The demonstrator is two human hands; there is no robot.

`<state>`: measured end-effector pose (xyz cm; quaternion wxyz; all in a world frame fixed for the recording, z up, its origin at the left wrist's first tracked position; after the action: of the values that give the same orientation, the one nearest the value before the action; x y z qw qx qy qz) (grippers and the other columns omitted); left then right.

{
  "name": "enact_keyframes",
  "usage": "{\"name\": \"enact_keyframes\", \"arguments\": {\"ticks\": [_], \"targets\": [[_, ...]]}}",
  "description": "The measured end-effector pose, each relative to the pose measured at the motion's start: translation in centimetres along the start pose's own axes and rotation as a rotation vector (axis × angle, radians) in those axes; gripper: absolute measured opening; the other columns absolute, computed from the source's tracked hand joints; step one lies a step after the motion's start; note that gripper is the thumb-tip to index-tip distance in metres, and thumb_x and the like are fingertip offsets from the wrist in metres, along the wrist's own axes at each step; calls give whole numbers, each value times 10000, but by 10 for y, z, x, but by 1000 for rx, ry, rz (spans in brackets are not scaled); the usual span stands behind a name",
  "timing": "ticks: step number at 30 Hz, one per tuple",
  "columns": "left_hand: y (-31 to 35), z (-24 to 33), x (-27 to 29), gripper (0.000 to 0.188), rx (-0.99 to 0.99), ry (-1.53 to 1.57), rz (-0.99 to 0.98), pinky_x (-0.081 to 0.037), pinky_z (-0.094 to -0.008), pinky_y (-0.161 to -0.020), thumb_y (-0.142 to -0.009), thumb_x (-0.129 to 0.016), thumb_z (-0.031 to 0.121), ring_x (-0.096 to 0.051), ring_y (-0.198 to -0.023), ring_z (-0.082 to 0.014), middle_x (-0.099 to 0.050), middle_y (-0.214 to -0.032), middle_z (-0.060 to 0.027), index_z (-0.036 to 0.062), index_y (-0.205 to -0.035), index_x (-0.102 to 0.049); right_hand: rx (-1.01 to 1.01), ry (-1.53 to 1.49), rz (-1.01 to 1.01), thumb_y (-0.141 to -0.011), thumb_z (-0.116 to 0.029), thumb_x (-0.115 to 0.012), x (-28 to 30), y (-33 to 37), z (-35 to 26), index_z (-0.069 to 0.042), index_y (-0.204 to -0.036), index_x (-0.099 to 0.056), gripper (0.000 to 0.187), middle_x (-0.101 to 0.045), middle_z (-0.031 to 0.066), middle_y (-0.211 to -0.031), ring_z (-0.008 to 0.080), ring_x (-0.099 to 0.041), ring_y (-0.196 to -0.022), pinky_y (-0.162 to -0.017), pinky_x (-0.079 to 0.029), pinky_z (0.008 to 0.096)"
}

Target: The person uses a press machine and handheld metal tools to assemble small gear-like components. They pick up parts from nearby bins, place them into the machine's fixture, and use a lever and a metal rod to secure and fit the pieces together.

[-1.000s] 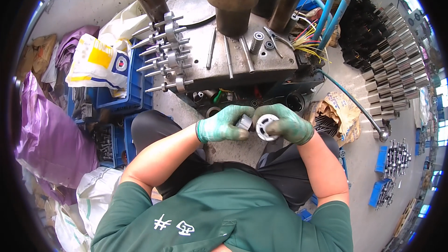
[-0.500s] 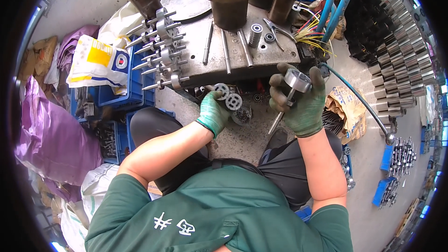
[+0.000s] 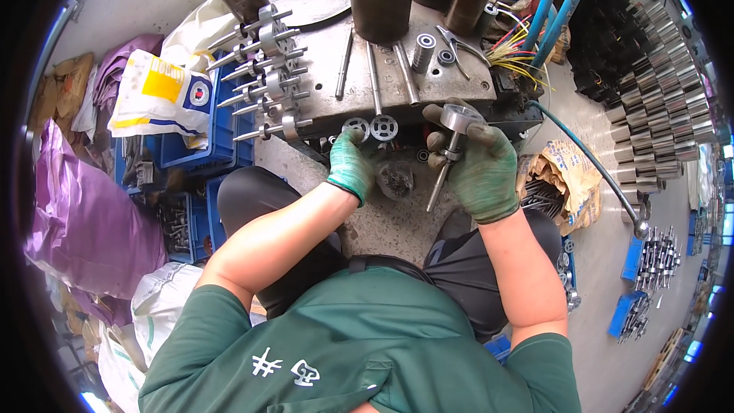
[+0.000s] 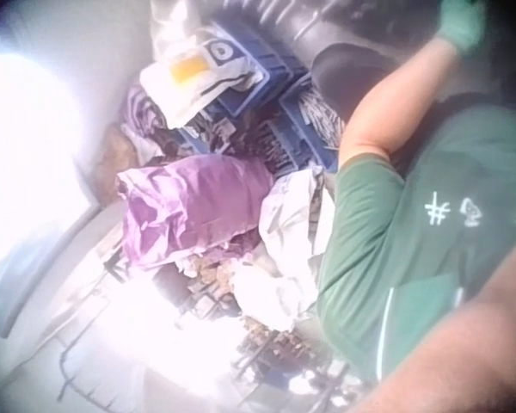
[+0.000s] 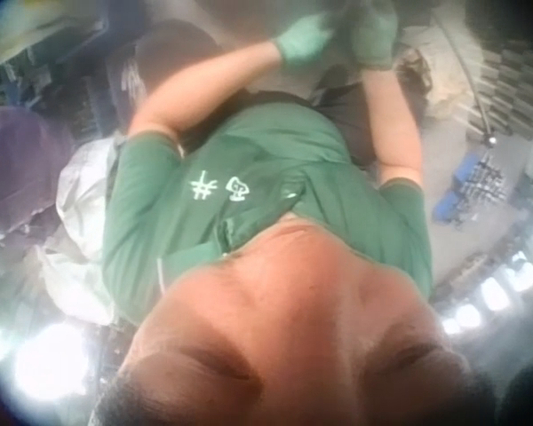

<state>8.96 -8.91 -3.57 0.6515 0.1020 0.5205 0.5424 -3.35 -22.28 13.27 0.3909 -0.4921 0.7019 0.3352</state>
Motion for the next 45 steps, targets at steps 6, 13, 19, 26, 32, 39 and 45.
{"name": "enact_keyframes", "arguments": {"ticks": [6,13,19,26,32,39,45], "targets": [[14,-36,16,472,259,-324,-13,-418,-550,-1190,-937,-592,229,-579,-1307,-430,-640,-1407,-198,51,-1373,-555,114,169,163,-968,-151,-667,22,-2,-3,-59,-1405,-583,454,-692,173,-1346,272,-717,-1090,-950,-612,453],[90,-48,-64,607,-199,-1112,-888,-502,-356,-1059,-895,-610,55,-636,-1152,-236,-674,-1271,-164,-5,-1492,-516,264,328,305,-960,-24,-715,29,-3,3,-86,-1418,-537,496,-688,136,-1272,269,-711,-1103,-1044,-595,487],[69,-44,-60,470,-292,-1238,-772,-518,-381,-1006,-1009,-574,72,-644,-1112,-254,-691,-1233,-170,3,-1471,-520,315,625,260,-963,-125,-806,18,-16,5,45,-1496,-471,652,-688,163,-1296,254,-703,-1157,-1056,-552,351],[60,-73,-47,277,294,-789,-623,-609,-457,-804,-1040,-489,66,-724,-1007,-241,-707,-1171,-101,65,-1308,-559,503,835,292,-960,-69,-792,-23,-32,-56,61,-1483,-477,624,-664,83,-1149,198,-694,-1056,-972,-636,390],[66,-76,-56,263,402,-701,-628,-636,-484,-768,-1047,-465,110,-748,-1004,-281,-700,-1160,-125,96,-1303,-525,531,1187,272,-980,-82,-760,-66,-59,-107,71,-1506,-469,620,-648,99,-1171,166,-710,-983,-845,-648,309],[48,-68,-70,248,309,-619,-618,-638,-461,-727,-1056,-494,133,-746,-936,-288,-697,-1156,-142,97,-1301,-514,650,1591,195,-902,-285,-892,-145,-117,-133,20,-1264,-680,519,-749,60,-1038,104,-695,-932,-809,-591,257],[39,-55,-78,366,262,-621,-620,-637,-444,-698,-1043,-519,108,-741,-931,-287,-699,-1190,-166,63,-1405,-491,691,1990,116,-862,-275,-868,-190,-187,-126,23,-1258,-727,515,-784,131,-1074,197,-735,-973,-889,-591,314]]}}
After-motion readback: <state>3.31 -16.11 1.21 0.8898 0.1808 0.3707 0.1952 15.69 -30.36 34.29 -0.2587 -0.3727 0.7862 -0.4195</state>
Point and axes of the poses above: each hand's wrist, its own y-axis away from the middle knuckle, its own x-axis out of the back of the hand, z = x × y, the point moved 9 cm from there along -y, towards the middle knuckle
